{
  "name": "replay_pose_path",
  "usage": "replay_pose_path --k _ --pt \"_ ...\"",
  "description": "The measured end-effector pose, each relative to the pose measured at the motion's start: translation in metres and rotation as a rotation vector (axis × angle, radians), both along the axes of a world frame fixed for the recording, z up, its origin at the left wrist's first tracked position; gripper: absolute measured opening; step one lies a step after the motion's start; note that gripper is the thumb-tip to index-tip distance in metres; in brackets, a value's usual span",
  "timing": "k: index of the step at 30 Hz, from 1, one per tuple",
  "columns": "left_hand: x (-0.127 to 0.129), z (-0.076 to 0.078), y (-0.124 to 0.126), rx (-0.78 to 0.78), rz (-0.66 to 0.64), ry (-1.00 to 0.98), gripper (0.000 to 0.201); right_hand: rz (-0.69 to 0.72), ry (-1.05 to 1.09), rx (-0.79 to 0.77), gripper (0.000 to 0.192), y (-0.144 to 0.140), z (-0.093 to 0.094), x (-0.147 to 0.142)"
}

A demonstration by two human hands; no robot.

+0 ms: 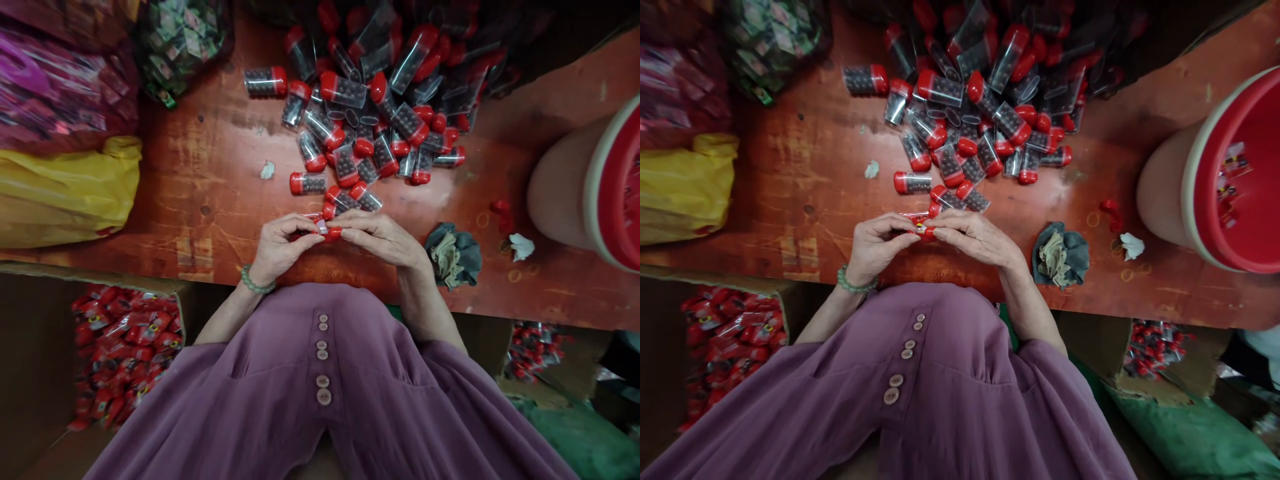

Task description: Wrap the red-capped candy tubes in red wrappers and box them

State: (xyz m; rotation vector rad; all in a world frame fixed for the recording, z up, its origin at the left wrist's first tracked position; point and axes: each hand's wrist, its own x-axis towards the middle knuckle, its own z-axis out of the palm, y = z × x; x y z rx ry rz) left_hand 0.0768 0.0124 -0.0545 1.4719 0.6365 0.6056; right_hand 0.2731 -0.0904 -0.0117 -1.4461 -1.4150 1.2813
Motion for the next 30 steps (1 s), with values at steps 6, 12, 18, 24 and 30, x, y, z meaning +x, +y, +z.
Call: replay_pose_path --k 6,12,18,24,30 --pt "0.004 -0.004 -0.004 -0.05 -0.031 0.064 0.01 0.089 0.038 -0.057 0.027 0.006 -0.008 0.007" --pt "0.003 -0.005 -0.009 -0.095 -0.102 0.112 0.018 0.13 -0.061 -0.13 0.029 0.011 -0.008 0.008" --pt "0.004 -0.002 -0.009 -0.044 -0.193 0.112 0.017 0.091 -0.105 -0.111 0.03 0.011 0.001 -0.001" --pt "0.006 0.006 0.002 -0.08 -0.301 0.133 0.02 0.058 -0.131 -0.14 0.035 0.015 -0.001 -0.011" --pt "0.006 0.008 0.008 -0.194 -0.478 0.15 0.024 0.042 -0.066 -0.166 0.046 0.018 -0.002 -0.013"
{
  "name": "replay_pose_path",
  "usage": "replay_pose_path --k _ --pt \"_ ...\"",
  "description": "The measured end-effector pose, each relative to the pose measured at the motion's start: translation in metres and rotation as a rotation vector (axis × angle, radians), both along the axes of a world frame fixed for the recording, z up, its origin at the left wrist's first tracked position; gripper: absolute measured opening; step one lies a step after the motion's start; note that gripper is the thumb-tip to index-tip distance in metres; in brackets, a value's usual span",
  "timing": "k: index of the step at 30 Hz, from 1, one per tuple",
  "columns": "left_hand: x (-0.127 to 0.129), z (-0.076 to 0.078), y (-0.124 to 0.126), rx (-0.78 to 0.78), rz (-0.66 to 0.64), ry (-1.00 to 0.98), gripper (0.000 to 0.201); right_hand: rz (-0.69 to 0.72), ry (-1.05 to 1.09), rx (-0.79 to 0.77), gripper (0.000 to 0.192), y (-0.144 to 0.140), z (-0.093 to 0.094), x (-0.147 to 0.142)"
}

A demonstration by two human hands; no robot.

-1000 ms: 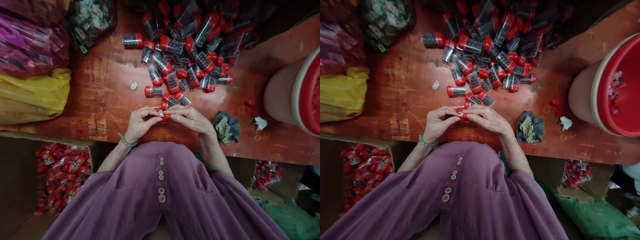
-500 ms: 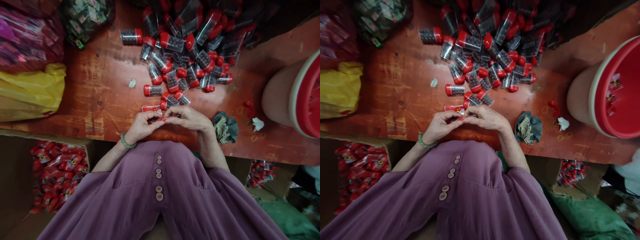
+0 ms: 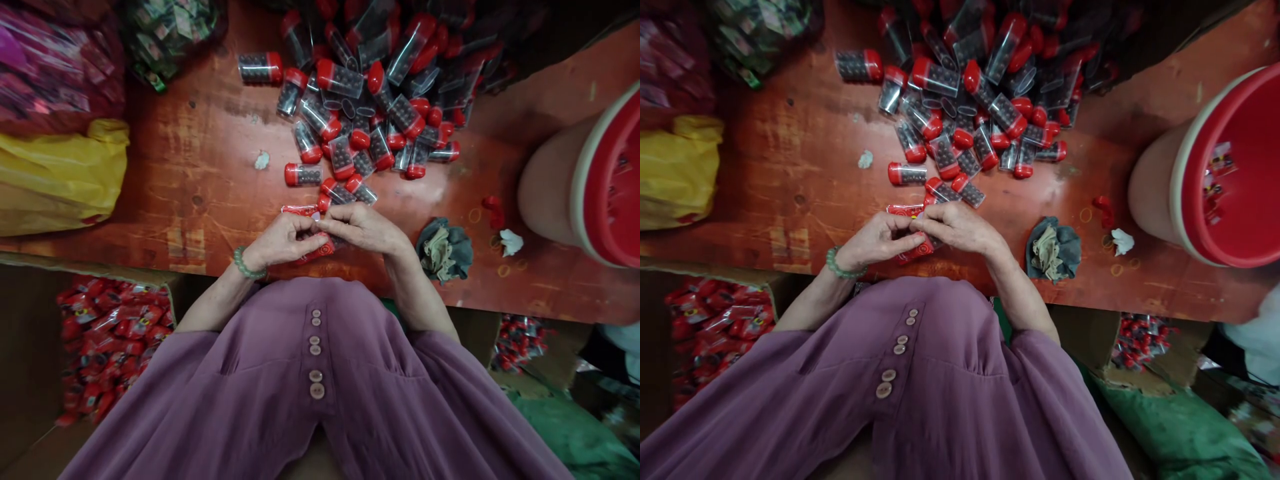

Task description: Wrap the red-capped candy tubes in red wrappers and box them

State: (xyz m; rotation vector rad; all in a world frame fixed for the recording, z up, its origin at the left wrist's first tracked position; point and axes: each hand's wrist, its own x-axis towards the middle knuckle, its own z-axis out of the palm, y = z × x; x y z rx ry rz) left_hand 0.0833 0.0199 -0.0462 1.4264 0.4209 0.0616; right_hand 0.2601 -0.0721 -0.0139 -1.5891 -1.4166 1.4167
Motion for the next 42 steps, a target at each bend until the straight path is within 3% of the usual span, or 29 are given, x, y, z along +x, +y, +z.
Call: replay_pose_path --k 6,9,15,20,29,34,36,39,42 --pt "0.004 -0.001 0.002 -0.031 -0.002 -0.038 0.024 0.023 -0.283 0.092 0.035 0.007 0.007 -0.012" --pt "0.007 -0.003 0.005 -0.065 -0.02 -0.062 0.025 0.043 -0.303 0.09 0.035 0.01 0.006 -0.013" --pt "0.005 -0.005 0.014 -0.105 0.029 -0.014 0.029 -0.014 -0.074 0.067 0.032 0.004 0.004 0.008" --pt "0.006 0.0 0.019 -0.116 -0.042 0.029 0.031 -0.113 0.152 0.009 0.023 -0.011 0.001 0.019" --pt "0.018 0.0 0.018 -0.077 -0.064 0.07 0.023 -0.33 0.076 0.077 0.017 -0.021 -0.001 0.006" --pt "0.026 0.004 0.017 -0.08 -0.189 0.029 0.027 -0.412 0.326 -0.094 0.022 -0.028 -0.006 -0.001" --pt "0.023 0.005 0.021 -0.072 -0.133 0.038 0.028 -0.48 0.372 -0.111 0.023 -0.03 -0.007 -0.001" --pt "0.013 0.004 0.027 -0.099 0.151 0.015 0.037 -0.599 0.381 -0.038 0.027 -0.032 -0.008 -0.001" --pt "0.005 0.002 0.02 -0.266 0.362 -0.091 0.047 -0.747 0.388 0.084 0.031 -0.028 -0.015 -0.005"
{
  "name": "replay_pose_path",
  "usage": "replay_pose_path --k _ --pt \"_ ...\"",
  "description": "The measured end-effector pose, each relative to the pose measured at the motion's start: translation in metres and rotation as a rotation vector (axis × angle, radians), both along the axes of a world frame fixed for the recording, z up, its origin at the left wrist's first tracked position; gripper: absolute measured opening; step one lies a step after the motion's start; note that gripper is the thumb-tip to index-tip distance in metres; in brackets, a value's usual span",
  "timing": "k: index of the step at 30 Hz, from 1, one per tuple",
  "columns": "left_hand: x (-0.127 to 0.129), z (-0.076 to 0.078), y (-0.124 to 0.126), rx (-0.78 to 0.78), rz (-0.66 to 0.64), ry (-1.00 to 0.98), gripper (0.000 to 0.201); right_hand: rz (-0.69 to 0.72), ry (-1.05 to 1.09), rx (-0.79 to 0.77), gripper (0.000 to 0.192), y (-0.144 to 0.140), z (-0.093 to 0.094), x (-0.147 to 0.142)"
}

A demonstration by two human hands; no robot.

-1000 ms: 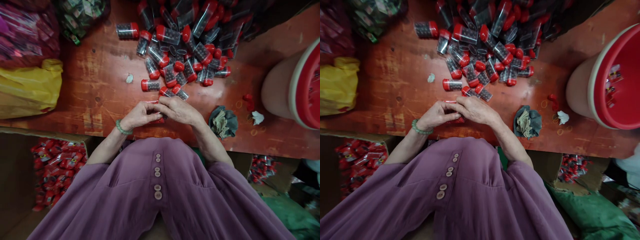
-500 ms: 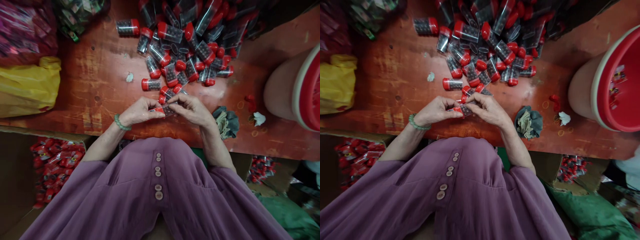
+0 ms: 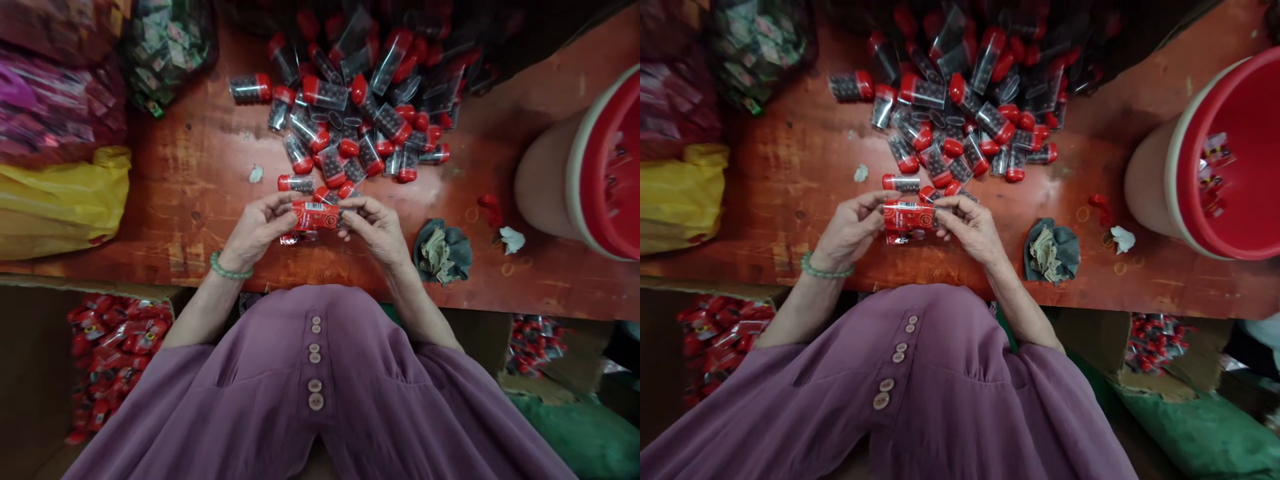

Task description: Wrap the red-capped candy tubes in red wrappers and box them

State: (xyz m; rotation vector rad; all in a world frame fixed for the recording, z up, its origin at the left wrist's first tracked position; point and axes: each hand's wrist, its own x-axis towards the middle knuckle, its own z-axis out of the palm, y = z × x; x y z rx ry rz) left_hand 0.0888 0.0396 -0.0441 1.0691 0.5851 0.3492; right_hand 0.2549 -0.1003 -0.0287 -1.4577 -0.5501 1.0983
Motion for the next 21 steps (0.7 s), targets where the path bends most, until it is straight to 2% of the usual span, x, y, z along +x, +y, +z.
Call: replay_pose_path --k 3,5,9,11,16,19,21 --pt "0.004 -0.001 -0.023 -0.185 0.149 -0.105 0.05 -0.14 0.021 0.072 0.035 0.009 -0.011 -0.012" --pt "0.012 -0.001 -0.037 -0.292 0.262 -0.135 0.047 -0.176 0.044 0.108 0.035 0.015 -0.017 -0.022" --pt "0.023 0.002 -0.044 -0.378 0.405 -0.137 0.038 -0.069 0.028 0.155 0.036 0.02 -0.018 -0.039" --pt "0.024 0.004 -0.041 -0.372 0.427 -0.14 0.037 -0.032 -0.014 0.181 0.036 0.021 -0.016 -0.041" --pt "0.019 0.003 -0.04 -0.307 0.433 -0.084 0.037 -0.057 -0.121 0.189 0.035 0.021 -0.019 -0.042" --pt "0.016 0.002 -0.042 -0.232 0.385 -0.043 0.035 -0.067 -0.105 0.207 0.042 0.022 -0.023 -0.043" --pt "0.015 0.003 -0.042 -0.235 0.376 -0.064 0.036 -0.052 -0.077 0.209 0.042 0.023 -0.025 -0.044"
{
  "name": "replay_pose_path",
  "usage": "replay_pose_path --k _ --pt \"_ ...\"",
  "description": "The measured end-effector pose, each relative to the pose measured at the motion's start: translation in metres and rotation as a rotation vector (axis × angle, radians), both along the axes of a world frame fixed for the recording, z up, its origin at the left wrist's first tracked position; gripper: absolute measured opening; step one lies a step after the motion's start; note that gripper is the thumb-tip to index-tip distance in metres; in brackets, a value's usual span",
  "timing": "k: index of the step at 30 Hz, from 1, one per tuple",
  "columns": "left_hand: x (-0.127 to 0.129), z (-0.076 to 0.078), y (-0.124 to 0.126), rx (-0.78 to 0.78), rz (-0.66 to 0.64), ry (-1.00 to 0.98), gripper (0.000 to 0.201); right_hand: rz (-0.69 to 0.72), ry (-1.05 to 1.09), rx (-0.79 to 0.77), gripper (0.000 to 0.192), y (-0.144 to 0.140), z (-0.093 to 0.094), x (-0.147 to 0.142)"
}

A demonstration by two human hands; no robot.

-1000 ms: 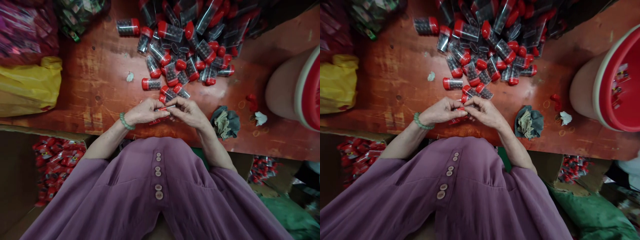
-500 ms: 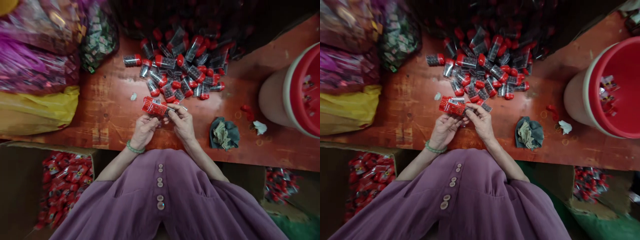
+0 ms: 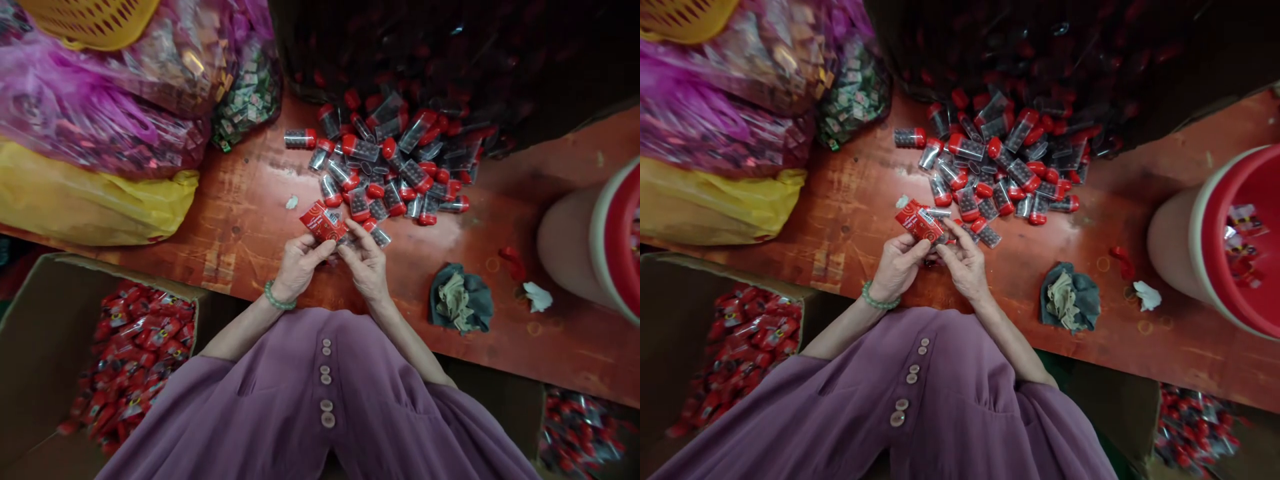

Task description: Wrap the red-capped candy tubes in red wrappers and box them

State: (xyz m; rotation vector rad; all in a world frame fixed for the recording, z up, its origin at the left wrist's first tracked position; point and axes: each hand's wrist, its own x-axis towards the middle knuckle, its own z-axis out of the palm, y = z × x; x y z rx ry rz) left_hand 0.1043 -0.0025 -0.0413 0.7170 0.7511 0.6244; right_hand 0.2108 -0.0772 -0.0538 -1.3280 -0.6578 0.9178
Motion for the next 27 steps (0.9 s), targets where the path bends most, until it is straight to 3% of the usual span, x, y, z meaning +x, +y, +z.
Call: replay_pose_path --k 5,9,14,19,23,27 --pt "0.003 0.008 0.001 -0.074 0.152 -0.072 0.038 0.062 0.069 0.005 0.032 0.003 -0.003 -0.003" --pt "0.003 0.008 -0.001 -0.05 0.134 -0.049 0.037 0.024 0.072 0.052 0.025 0.005 -0.004 -0.003" --pt "-0.006 -0.002 -0.005 0.06 0.089 0.038 0.031 -0.048 -0.01 0.055 0.027 0.007 -0.007 -0.007" --pt "-0.021 -0.005 -0.005 0.196 0.075 0.152 0.03 0.033 -0.003 0.048 0.026 0.007 -0.011 -0.016" --pt "-0.052 0.003 -0.005 0.391 0.126 0.364 0.024 0.163 -0.231 0.057 0.02 0.004 -0.011 -0.017" --pt "-0.111 0.024 -0.01 0.487 0.265 0.585 0.022 0.253 -0.663 0.086 0.007 -0.002 -0.009 0.001"
